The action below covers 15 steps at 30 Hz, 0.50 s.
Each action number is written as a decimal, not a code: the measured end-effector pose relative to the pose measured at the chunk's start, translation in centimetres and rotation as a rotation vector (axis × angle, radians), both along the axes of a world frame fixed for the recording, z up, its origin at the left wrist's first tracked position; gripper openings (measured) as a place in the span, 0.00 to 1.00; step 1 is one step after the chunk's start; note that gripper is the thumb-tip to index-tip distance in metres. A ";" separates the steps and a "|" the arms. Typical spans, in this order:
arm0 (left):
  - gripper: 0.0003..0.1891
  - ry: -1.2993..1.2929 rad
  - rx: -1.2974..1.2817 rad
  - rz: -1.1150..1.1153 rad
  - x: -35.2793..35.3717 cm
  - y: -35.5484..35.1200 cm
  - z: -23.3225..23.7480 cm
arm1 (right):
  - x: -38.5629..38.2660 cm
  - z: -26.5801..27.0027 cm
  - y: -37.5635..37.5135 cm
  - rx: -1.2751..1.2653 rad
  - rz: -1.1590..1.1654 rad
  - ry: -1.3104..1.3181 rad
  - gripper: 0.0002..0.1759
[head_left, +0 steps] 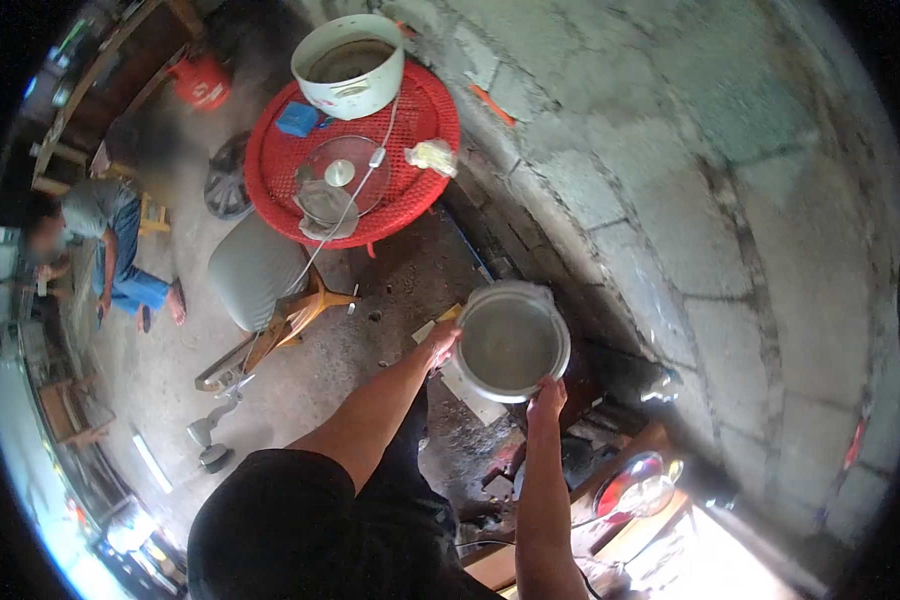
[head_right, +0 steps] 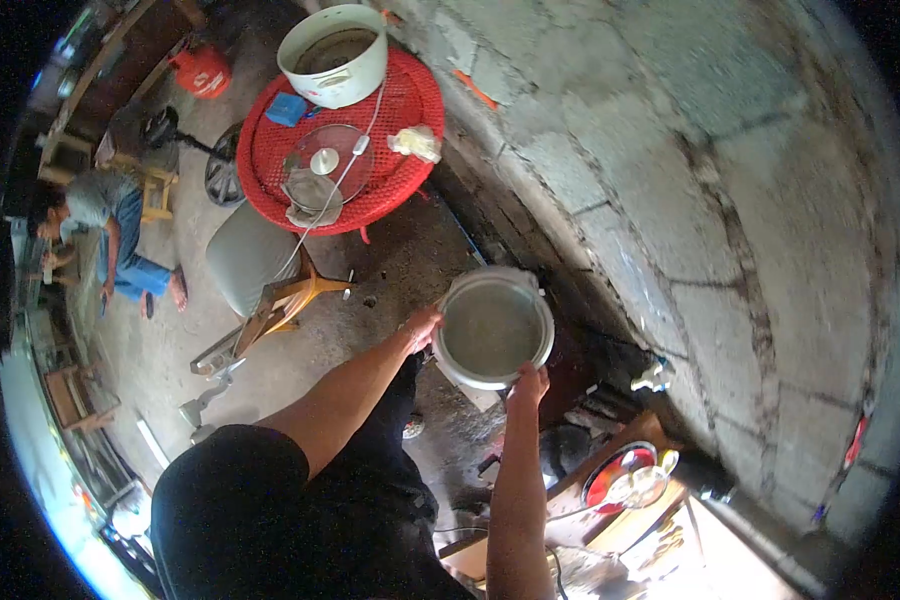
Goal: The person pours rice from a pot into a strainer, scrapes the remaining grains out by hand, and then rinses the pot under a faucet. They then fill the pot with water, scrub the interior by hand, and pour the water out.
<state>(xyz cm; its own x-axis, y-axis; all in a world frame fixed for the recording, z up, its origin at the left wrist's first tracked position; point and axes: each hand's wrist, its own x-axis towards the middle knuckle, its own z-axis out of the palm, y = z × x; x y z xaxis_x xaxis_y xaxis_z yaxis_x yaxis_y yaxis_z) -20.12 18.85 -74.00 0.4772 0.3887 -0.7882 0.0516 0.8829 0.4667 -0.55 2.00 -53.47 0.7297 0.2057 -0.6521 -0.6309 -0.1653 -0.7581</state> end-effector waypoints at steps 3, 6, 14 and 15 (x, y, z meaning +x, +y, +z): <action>0.21 0.013 0.149 0.012 4.2 7.7 4.5 | 4.1 -1.3 6.8 -0.025 -0.055 0.138 0.12; 0.26 -0.032 0.343 0.054 6.4 13.9 6.3 | 6.8 -6.3 10.3 0.075 -0.091 0.224 0.15; 0.22 -0.016 0.343 0.071 6.1 16.5 8.3 | 6.3 -9.5 13.1 0.352 0.046 0.256 0.28; 0.22 0.004 0.332 0.081 5.6 15.6 9.5 | 6.5 -10.9 11.9 0.341 0.057 0.270 0.28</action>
<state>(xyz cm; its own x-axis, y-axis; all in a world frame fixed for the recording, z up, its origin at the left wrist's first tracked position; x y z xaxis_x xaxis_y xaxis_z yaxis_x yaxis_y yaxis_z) -14.53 34.45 -64.50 0.4315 0.6606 -0.6143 -0.0101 0.6845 0.7290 5.98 13.89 -64.34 0.5239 0.4772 -0.7056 -0.8107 0.0251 -0.5849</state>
